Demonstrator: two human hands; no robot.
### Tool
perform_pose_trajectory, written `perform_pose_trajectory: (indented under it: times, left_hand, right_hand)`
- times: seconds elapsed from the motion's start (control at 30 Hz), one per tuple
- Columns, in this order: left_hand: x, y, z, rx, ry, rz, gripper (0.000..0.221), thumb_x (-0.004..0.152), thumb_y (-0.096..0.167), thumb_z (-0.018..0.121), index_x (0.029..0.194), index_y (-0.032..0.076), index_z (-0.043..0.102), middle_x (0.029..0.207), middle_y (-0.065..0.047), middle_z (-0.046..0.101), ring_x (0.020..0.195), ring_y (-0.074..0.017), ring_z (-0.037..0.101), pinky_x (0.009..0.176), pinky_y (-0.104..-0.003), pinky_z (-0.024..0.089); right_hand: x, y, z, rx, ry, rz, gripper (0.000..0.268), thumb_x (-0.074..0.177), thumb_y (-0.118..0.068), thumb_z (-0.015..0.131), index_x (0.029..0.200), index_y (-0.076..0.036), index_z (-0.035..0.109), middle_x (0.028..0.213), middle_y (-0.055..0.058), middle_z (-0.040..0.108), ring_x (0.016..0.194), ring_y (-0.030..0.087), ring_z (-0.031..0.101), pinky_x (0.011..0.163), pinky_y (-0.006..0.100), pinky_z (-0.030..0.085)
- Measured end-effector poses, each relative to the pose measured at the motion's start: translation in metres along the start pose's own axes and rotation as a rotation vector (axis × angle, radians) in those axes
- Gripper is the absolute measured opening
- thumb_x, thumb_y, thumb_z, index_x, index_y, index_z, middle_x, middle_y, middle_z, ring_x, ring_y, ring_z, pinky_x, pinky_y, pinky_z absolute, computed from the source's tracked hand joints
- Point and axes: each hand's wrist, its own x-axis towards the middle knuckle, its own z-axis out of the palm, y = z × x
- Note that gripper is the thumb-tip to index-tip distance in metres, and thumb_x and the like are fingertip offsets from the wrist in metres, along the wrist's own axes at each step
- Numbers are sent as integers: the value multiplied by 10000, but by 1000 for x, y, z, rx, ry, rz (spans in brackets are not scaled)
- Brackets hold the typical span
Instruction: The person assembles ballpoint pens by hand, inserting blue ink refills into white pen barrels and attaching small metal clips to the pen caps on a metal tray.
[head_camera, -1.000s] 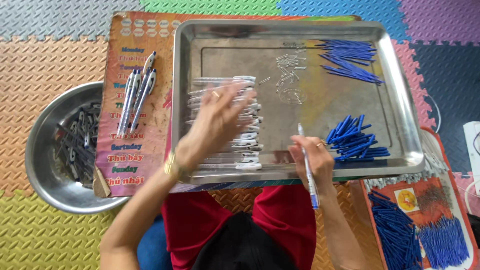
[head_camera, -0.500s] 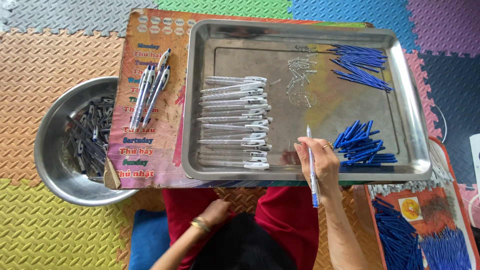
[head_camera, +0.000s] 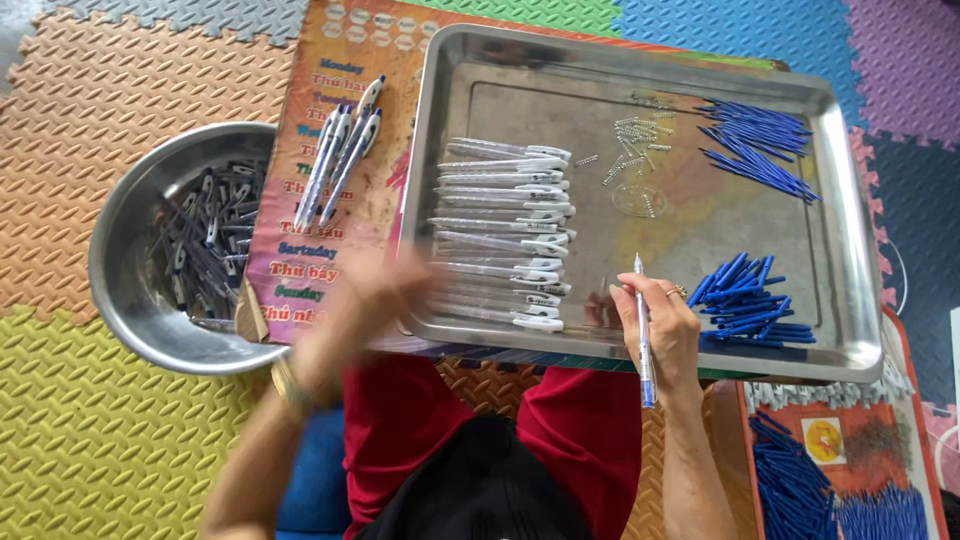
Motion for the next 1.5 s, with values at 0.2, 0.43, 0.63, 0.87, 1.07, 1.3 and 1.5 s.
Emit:
perform_pose_trajectory:
  times: [0.2, 0.43, 0.63, 0.87, 1.07, 1.3, 1.5]
  left_hand:
    - [27, -134, -56, 548, 313, -518, 280, 1056, 242, 834, 1304, 119, 793, 1213, -154, 691, 1046, -386, 733, 853, -509, 625]
    - [31, -166, -38, 589, 232, -553, 459, 931, 335, 952, 1292, 111, 778, 1316, -153, 636, 1143, -457, 671, 833, -579, 622]
    - [20, -141, -10, 580, 227, -508, 304, 1002, 225, 861, 1248, 78, 759, 1285, -183, 625, 1161, -475, 662, 838, -570, 656]
    - [5, -127, 14, 861, 144, -528, 278, 977, 321, 837, 1101, 128, 681, 1055, -105, 682, 916, -361, 768, 687, -512, 685]
    - [8, -105, 9, 858, 176, -493, 276, 949, 306, 861, 1046, 114, 688, 1071, -126, 718, 883, -356, 800, 697, -506, 690]
    - [25, -84, 0, 785, 206, -497, 250, 944, 225, 902, 1051, 53, 755, 1243, -196, 748, 944, -376, 815, 732, -547, 704]
    - [26, -90, 5, 850, 329, -436, 282, 851, 315, 929, 931, 83, 791, 1223, -95, 736, 1126, -286, 738, 733, -476, 701]
  right_hand:
    - [-2, -7, -3, -23, 7, -42, 118, 1067, -194, 833, 1178, -156, 835, 1004, 101, 789, 924, 320, 798, 860, 424, 640]
    - [-19, -11, -4, 10, 4, -60, 171, 1025, -249, 865, 1184, -188, 849, 1019, 40, 803, 935, 266, 800, 865, 382, 637]
    - [-19, -15, -6, 62, -5, -45, 154, 1018, -189, 871, 1167, -156, 847, 997, 65, 802, 908, 285, 800, 855, 393, 639]
    - [-24, -8, -7, 44, -13, -54, 177, 1005, -232, 883, 1173, -191, 848, 1028, 29, 812, 955, 266, 804, 897, 377, 630]
    - [-20, -19, -9, 65, -24, -43, 161, 1018, -198, 878, 1168, -153, 843, 1003, 73, 803, 927, 309, 799, 872, 410, 630]
    - [-22, -15, -5, 50, -25, -59, 150, 1030, -195, 869, 1168, -145, 841, 1003, 80, 800, 926, 318, 800, 864, 409, 630]
    - [-23, -8, -1, 32, -19, -80, 157, 1033, -194, 862, 1183, -153, 842, 977, 61, 789, 917, 297, 794, 849, 401, 624]
